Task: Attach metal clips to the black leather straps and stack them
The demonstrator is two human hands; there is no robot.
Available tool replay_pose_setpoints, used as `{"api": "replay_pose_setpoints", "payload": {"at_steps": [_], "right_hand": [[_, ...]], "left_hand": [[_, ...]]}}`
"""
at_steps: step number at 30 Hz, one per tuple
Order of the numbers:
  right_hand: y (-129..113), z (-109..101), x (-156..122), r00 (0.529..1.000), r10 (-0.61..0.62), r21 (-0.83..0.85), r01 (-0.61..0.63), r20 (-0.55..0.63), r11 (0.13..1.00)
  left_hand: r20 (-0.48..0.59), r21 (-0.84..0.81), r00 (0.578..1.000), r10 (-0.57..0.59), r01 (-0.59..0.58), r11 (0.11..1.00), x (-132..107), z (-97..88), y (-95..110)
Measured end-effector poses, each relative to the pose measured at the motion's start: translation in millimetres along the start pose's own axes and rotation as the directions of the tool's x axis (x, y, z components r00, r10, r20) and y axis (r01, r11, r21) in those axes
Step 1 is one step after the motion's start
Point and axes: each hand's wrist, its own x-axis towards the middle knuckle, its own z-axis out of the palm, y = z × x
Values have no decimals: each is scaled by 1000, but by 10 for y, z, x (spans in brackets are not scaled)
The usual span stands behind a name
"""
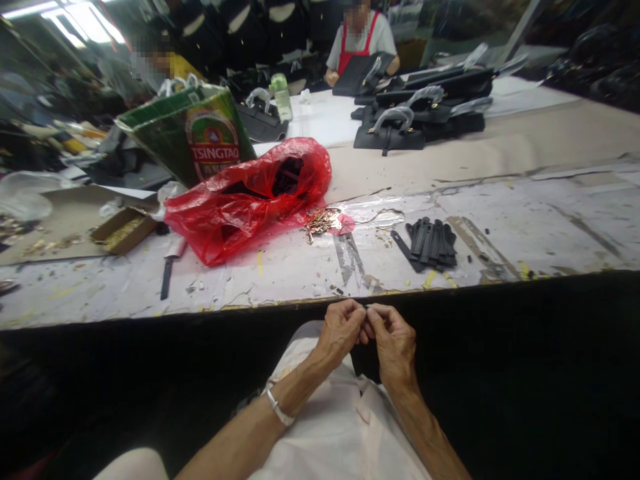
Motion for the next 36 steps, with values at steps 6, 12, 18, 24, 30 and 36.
{"api": "replay_pose_setpoints", "payload": {"at_steps": [6,12,18,24,30,36], "right_hand": [[108,-29,16,998,60,32,-60,12,998],[32,-51,22,995,98,48,-97,-22,994],[-13,-104,49,991,81,31,-78,-109,996],[63,-114,67,989,91,54,-85,-120,995],[27,-72,30,986,124,110,-112,-113,988],[18,-67,9,987,116,127,-101,-112,987]], "left_hand": [[134,18,991,-15,13,1000,23,-19,-64],[196,-96,974,-115,136,986,-23,-50,-103],[305,-145,933,-189,242,959,-145,-102,65],[282,-160,937,-206,258,953,-150,-85,46],[304,-169,932,-199,258,951,-112,-88,-11],[273,-175,940,-202,255,951,-119,-62,-2]]}}
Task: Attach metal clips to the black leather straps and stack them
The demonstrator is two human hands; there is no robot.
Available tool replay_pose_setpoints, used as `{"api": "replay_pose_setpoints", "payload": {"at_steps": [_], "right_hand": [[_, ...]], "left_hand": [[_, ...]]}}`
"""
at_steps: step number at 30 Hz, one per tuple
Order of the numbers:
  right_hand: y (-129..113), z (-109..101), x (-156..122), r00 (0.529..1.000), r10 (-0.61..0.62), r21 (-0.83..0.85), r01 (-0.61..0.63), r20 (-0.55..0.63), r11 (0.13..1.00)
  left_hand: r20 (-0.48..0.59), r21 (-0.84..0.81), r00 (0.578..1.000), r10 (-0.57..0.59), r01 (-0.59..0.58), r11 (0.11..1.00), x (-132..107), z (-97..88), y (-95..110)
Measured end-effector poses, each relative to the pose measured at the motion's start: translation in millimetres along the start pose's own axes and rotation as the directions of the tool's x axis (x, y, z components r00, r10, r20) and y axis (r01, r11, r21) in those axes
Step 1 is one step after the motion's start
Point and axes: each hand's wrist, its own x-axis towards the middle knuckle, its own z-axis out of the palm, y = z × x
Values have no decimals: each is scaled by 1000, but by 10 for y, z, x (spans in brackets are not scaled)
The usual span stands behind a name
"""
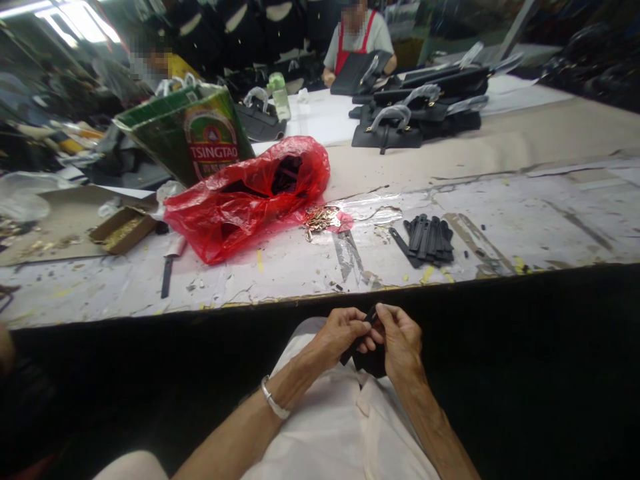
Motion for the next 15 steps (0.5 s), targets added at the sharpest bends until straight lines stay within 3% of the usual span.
{"api": "replay_pose_setpoints", "payload": {"at_steps": [8,15], "right_hand": [[24,-5,30,999,-7,1,7,39,1000],[49,-22,33,998,-28,-55,31,60,998]], "left_hand": [[-50,2,998,46,-46,999,13,-10,-35],[-60,150,987,151,-141,979,64,-48,-88]]}}
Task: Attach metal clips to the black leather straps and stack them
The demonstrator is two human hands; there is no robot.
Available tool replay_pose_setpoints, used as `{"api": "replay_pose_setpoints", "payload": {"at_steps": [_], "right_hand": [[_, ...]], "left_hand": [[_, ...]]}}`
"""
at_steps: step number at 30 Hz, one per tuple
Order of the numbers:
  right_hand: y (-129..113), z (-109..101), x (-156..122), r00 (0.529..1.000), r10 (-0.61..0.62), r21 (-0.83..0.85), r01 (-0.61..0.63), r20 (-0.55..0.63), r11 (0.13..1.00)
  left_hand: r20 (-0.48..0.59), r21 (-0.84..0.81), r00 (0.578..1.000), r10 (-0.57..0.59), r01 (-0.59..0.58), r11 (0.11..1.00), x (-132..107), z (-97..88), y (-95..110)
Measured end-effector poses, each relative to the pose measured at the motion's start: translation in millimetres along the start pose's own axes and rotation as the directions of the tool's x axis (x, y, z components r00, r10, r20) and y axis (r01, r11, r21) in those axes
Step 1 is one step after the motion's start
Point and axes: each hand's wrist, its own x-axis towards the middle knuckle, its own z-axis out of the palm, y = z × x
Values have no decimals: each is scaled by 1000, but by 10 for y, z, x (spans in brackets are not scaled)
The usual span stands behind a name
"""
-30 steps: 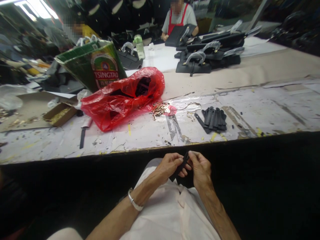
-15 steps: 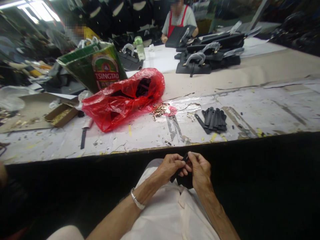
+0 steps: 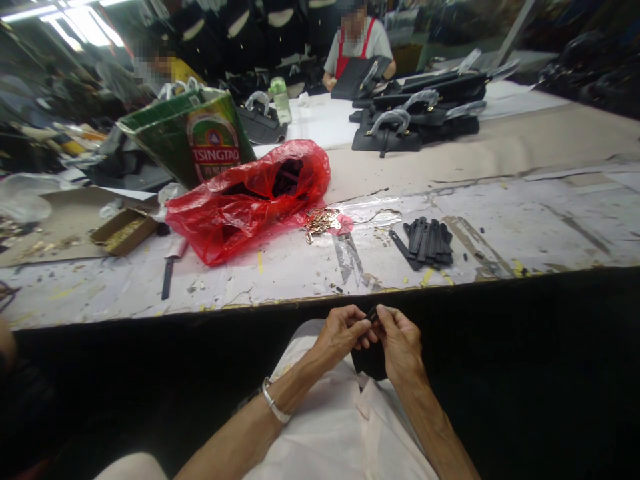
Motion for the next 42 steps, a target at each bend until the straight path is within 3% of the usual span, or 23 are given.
{"api": "replay_pose_setpoints", "payload": {"at_steps": [4,14,26,29,33,38,40,42], "right_hand": [[-20,-2,8,999,-38,-80,38,2,996],[35,-3,55,998,-57,-199,60,18,978],[-52,18,30,987,-108,-295,139,119,945],[-94,58,24,986,-115,-314,146,117,938],[-210,145,39,988,-122,-341,146,91,929],[-348,369,112,993,-30,-414,74,111,907],[-340,492,147,987,-12,-406,76,158,911],[-303,610,180,975,-16,-377,101,220,921]], "left_hand": [[-21,37,998,59,-58,998,-6,-7,16],[-87,38,996,25,-21,999,44,-11,-51],[-28,21,998,48,-47,999,7,-21,-3],[-26,136,995,98,-93,986,-13,-45,29],[-85,521,938,336,-245,817,-86,-75,119],[-98,673,825,557,-358,648,-101,-160,217],[-151,649,808,569,-353,674,-103,-243,255],[-251,543,819,516,-323,775,-125,-391,305]]}}
